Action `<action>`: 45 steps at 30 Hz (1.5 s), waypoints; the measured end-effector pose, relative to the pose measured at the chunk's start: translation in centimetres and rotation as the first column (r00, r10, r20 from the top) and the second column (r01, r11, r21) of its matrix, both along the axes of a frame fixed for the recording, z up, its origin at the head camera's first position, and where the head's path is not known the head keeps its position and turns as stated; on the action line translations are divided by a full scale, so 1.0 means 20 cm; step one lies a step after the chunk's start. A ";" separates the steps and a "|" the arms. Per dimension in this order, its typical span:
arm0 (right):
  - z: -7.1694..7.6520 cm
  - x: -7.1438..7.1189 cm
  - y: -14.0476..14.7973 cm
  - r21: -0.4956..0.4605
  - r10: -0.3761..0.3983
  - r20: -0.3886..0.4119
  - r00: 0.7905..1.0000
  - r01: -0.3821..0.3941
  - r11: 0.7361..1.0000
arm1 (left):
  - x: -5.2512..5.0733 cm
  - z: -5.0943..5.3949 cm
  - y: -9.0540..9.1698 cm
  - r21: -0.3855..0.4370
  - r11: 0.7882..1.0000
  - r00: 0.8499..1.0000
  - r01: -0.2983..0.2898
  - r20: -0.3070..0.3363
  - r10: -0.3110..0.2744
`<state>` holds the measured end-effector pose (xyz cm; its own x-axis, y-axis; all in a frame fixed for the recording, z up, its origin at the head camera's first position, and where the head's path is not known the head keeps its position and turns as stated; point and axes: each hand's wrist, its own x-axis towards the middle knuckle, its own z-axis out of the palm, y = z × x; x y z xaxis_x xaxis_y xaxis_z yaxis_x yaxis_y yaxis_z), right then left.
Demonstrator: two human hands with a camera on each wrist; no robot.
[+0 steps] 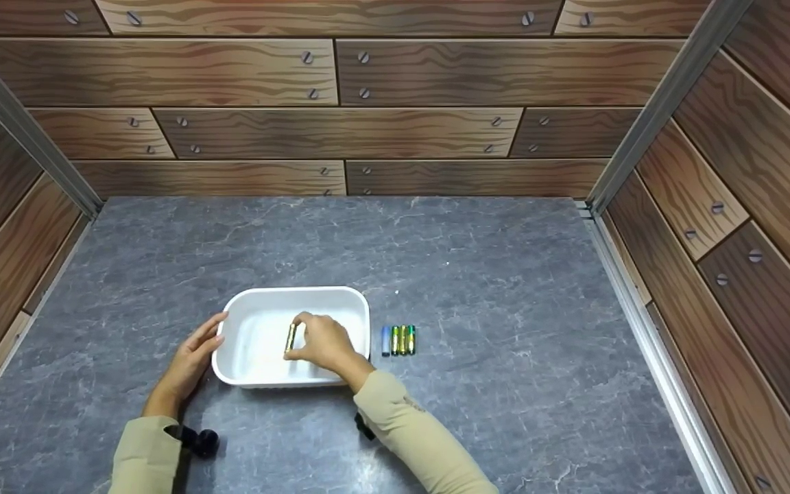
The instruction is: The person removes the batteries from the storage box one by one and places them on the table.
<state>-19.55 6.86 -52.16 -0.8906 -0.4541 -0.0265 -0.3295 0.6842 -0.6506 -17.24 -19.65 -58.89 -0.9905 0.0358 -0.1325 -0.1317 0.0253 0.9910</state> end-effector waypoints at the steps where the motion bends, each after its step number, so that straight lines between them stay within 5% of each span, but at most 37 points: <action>1: 0.00 0.00 0.01 -0.003 -0.001 -0.003 1.000 0.001 1.000 | 0.00 0.00 0.00 0.001 1.000 1.000 0.001 -0.001 -0.001; 20: 0.05 0.00 0.18 -0.098 0.028 0.010 1.000 -0.027 0.995 | 0.00 0.00 0.00 -0.017 1.000 1.000 -0.009 0.013 0.010; 30: 0.05 0.02 0.28 -0.157 -0.013 0.060 0.998 0.022 0.987 | 0.00 0.01 0.01 -0.013 1.000 1.000 -0.015 0.024 0.016; 45: 0.03 0.06 0.46 -0.258 -0.072 0.018 0.997 0.074 0.963 | 0.00 0.01 0.01 -0.024 1.000 1.000 -0.020 0.016 0.021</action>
<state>-18.42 16.12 -51.57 -0.9219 -0.3800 0.0752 -0.2783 0.5148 -0.8108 -17.23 -19.45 -58.71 -0.9888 0.0120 -0.1489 -0.1483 0.0457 0.9879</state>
